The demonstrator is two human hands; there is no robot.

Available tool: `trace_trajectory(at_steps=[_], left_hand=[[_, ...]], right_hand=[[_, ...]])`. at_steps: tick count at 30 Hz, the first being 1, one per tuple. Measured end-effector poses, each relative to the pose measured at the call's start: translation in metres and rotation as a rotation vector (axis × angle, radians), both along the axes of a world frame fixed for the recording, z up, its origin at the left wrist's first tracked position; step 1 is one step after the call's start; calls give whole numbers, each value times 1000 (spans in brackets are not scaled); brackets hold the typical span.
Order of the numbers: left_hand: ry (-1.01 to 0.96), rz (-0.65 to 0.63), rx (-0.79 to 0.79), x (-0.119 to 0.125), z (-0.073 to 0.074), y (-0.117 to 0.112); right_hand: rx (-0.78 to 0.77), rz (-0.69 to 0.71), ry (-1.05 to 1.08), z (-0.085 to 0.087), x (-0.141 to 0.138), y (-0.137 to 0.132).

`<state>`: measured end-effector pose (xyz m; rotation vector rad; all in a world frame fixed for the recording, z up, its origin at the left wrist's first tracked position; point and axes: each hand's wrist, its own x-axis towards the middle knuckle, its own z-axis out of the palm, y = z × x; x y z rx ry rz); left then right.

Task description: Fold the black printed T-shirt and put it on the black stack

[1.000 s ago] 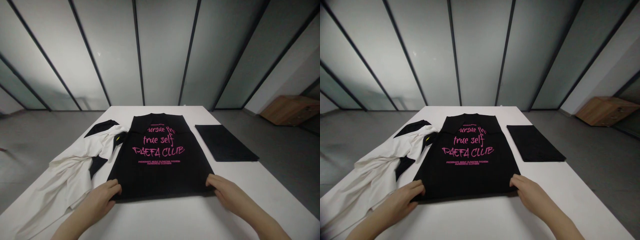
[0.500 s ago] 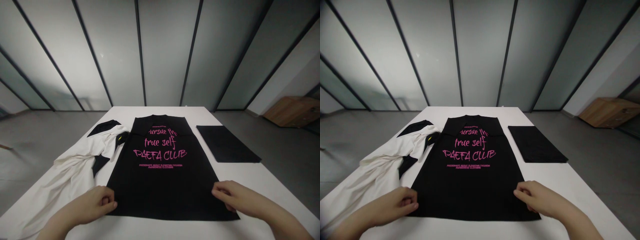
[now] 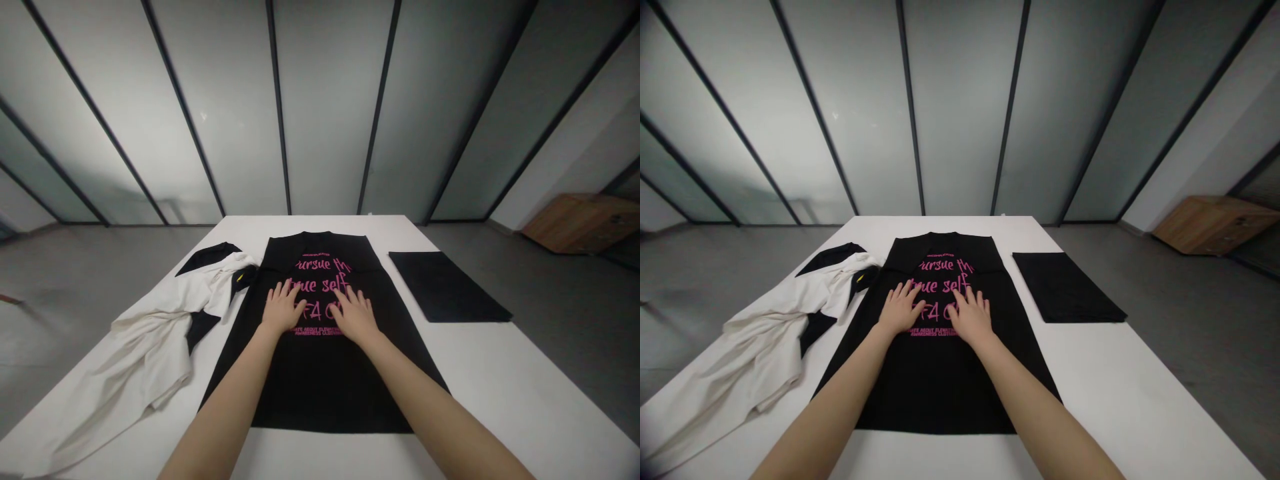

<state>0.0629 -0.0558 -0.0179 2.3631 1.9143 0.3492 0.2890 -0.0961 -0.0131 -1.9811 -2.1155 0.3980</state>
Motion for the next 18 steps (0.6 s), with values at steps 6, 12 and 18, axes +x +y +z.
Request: trace_trajectory(at_steps=[6, 12, 18], left_hand=[[55, 150, 0, -54, -22, -4], [74, 270, 5, -75, -20, -21], [106, 349, -3, -61, -12, -30]], right_hand=[[-32, -167, -167, -27, 68, 2], [-14, -248, -221, -36, 103, -11], [-63, -243, -215, -45, 124, -21]])
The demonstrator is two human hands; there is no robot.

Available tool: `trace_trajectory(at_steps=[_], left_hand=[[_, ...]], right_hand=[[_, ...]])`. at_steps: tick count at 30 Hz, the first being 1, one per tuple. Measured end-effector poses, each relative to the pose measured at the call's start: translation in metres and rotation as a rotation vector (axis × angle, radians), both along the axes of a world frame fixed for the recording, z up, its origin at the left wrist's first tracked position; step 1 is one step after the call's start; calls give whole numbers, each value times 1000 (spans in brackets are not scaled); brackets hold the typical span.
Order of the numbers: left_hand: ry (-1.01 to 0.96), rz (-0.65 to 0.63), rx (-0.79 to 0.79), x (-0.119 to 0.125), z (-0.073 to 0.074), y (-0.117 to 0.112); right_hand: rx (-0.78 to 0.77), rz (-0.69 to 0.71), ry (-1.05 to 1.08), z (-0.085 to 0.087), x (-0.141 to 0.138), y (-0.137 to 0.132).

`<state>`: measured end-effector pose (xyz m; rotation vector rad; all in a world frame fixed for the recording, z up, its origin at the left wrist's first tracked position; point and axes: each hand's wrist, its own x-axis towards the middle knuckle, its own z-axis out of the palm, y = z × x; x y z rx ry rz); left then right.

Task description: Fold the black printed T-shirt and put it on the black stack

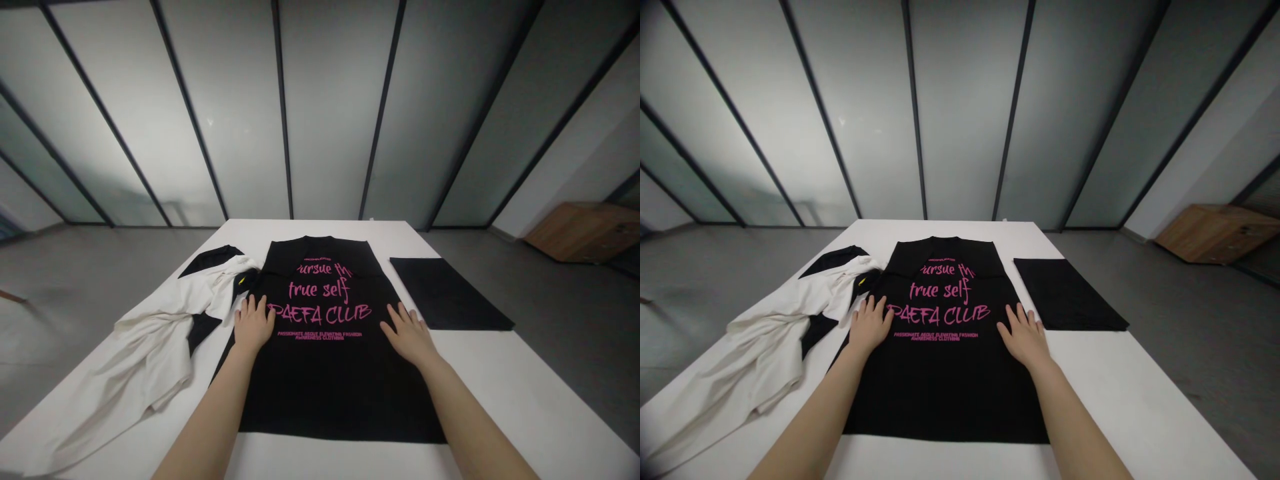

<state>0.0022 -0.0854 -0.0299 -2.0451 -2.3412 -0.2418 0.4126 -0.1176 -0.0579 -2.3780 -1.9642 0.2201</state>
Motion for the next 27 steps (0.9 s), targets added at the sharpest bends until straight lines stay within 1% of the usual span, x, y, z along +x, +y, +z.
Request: trace_trajectory(at_steps=[2, 4, 7, 9, 11, 13, 15, 18, 20, 23, 25, 27], left_hand=[[12, 6, -11, 9, 2, -3], [5, -13, -35, 18, 3, -6], [-7, -64, -73, 30, 5, -9], [-8, -64, -62, 30, 9, -10], [-20, 18, -10, 23, 16, -9], [-35, 147, 32, 6, 25, -7], [-41, 216, -35, -16, 32, -2], [-100, 188, -270, -49, 36, 6], [-136, 123, -343, -62, 35, 11], [-184, 36, -361, -68, 34, 15], [-236, 22, -343, -67, 35, 15], [-312, 36, -307, -67, 36, 13]], right_hand=[[-38, -3, 16, 1, 4, -3], [-42, -1, 30, 5, 8, -5], [27, 26, 42, 14, 13, -7], [66, 5, 56, 20, 17, -7], [80, -54, 82, 24, 21, -7], [72, -106, 117, 25, 26, -7], [44, -137, 152, 26, 30, -5], [25, -163, 190, 26, 36, -3], [31, -172, 221, 26, 40, -1], [39, -189, 303, 27, 47, 0], [52, -203, 359, 26, 51, 2], [74, -219, 398, 26, 53, 4]])
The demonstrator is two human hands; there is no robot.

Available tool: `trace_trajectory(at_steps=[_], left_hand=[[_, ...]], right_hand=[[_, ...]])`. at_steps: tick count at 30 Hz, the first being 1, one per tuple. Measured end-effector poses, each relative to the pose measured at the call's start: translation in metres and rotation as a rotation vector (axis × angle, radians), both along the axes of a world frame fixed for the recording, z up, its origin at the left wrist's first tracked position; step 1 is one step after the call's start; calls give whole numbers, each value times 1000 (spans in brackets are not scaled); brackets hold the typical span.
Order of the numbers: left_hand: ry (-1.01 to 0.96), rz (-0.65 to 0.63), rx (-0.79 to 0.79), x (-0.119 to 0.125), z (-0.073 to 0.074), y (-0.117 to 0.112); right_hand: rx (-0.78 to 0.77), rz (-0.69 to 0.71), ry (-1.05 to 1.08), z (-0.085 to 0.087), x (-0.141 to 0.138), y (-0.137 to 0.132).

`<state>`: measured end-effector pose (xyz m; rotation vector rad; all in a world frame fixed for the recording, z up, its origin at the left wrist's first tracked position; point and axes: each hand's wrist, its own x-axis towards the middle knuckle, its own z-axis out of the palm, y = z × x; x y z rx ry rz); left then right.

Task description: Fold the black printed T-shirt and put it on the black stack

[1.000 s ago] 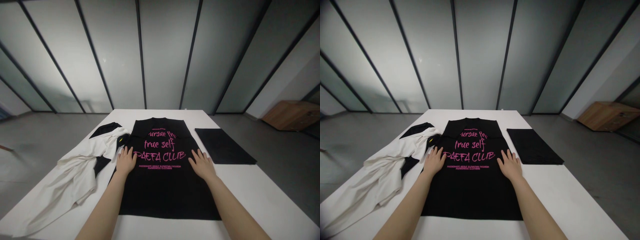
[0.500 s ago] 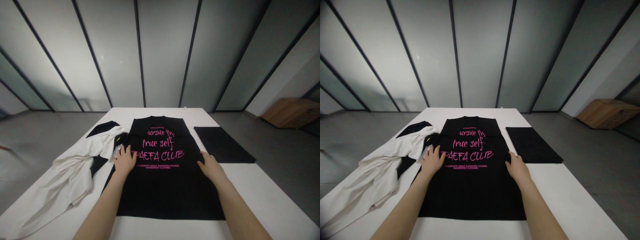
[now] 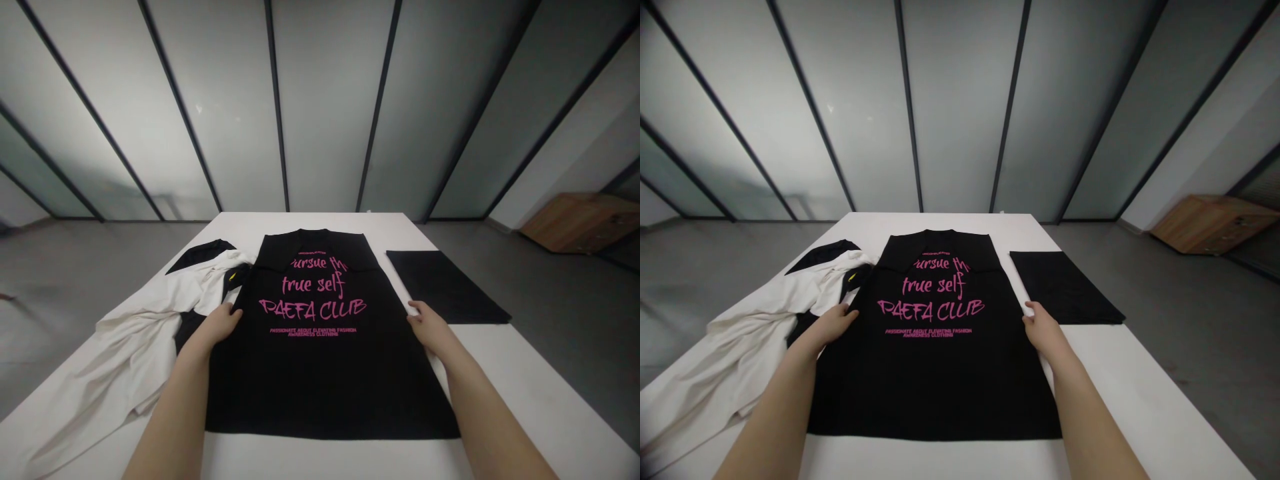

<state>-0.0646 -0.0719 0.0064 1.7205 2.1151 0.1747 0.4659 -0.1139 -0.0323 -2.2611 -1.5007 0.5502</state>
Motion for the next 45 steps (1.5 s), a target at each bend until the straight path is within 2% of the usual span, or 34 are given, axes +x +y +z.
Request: trace_trajectory(at_steps=[3, 7, 13, 17, 20, 25, 28, 30, 32, 34, 36, 38, 40, 43, 45], left_hand=[[-153, 54, -2, -4, 3, -5], [-332, 96, -135, -14, 7, -13], [-320, 86, -138, -21, 3, -13], [-217, 30, -84, -20, -2, -9], [-107, -4, -104, -20, -3, -6], [78, 25, -96, -14, 3, -10], [242, 54, 34, 3, 9, -14], [280, -21, 176, 24, 9, -17], [272, -166, 283, 49, 3, -21], [257, -301, 268, 75, -7, -28], [258, -404, 189, 97, -19, -35], [269, -429, 98, 112, -27, -43], [255, -465, 34, 120, -28, -50], [202, -567, 27, 128, -17, -59], [155, -665, 90, 133, -6, -66]], right_hand=[[7, -51, 69, -2, 0, 1], [-47, -37, 194, -4, 2, -2], [-89, -17, 271, 0, 12, -8], [-143, -39, 310, 5, 10, -7], [-130, -7, 207, 5, 9, -6], [22, 5, -138, 3, 5, -5], [179, 69, -199, 9, -17, -8], [257, 230, -139, 13, -45, -14], [247, 461, -78, 16, -76, -22], [91, 623, -50, 16, -102, -32], [-110, 732, -49, 16, -115, -38], [-256, 757, -72, 16, -111, -39], [-328, 704, -110, 14, -94, -36], [-337, 585, -159, 9, -59, -29], [-265, 488, -198, 5, -42, -24]])
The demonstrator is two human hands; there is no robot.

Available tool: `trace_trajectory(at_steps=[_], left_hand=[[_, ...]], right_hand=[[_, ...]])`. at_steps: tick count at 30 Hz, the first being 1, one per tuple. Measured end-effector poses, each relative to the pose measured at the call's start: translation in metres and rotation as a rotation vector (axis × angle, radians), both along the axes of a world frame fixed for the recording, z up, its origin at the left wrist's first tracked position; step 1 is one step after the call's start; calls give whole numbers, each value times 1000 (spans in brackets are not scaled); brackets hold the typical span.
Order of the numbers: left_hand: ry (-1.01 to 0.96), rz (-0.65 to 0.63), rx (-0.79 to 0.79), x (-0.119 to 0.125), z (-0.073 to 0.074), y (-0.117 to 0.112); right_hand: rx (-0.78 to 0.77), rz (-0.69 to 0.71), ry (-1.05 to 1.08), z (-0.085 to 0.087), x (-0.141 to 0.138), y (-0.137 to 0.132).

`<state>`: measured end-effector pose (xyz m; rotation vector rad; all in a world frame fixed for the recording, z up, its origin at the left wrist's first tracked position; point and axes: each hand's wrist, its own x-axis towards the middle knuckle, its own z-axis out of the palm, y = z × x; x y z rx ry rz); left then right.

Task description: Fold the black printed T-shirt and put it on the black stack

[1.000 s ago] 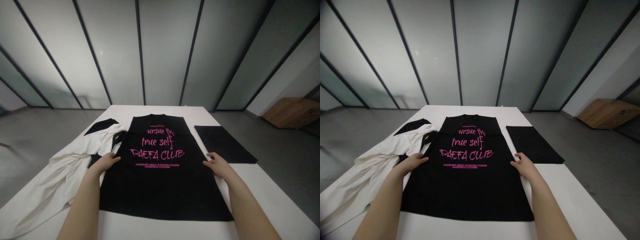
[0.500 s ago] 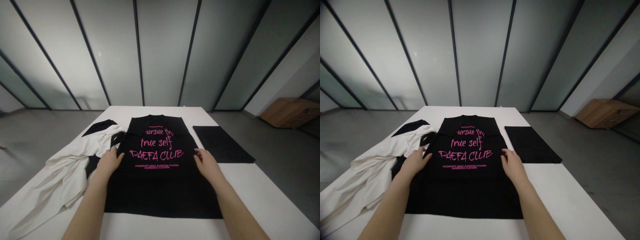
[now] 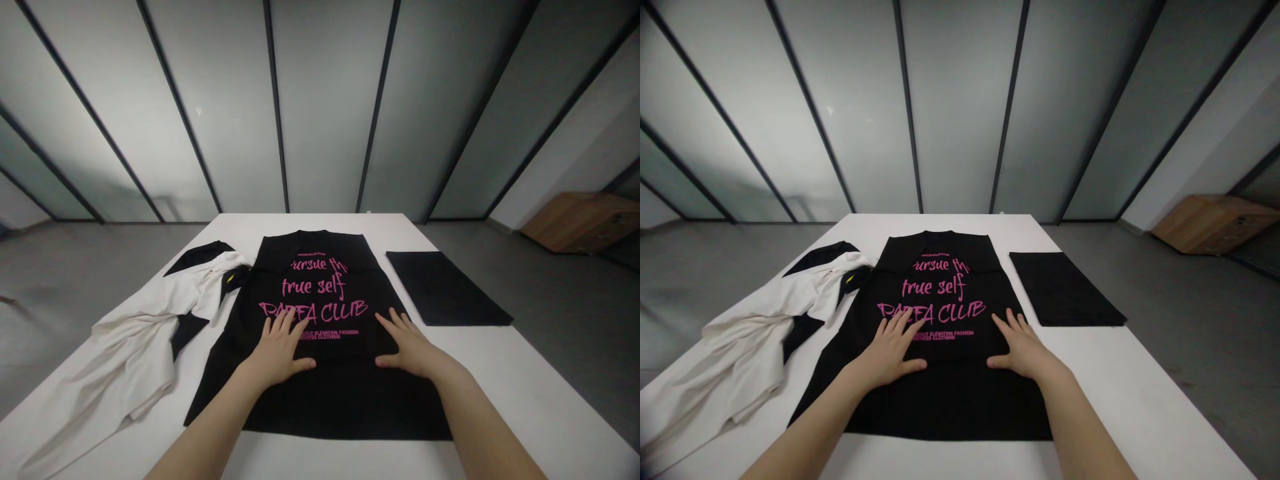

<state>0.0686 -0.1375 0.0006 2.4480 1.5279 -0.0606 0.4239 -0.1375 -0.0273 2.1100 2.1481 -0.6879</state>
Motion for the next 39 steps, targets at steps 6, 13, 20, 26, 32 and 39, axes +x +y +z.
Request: trace_trajectory(at_steps=[6, 13, 20, 26, 32, 39], left_hand=[[-77, -142, -128, -10, 26, -3], [51, 222, -458, -61, 49, 5], [94, 5, -436, -12, 49, -25], [170, -49, -420, -2, 50, -29], [255, -103, -415, 6, 48, -39], [211, -184, -311, 9, 44, -47]], right_hand=[[340, -75, 40, 14, -10, 4], [-146, 394, 375, 44, -63, -25], [-111, 675, 300, 41, -106, -48], [-87, 707, 272, 42, -111, -55], [-155, 656, 230, 47, -112, -61], [-13, 648, 200, 51, -120, -70]])
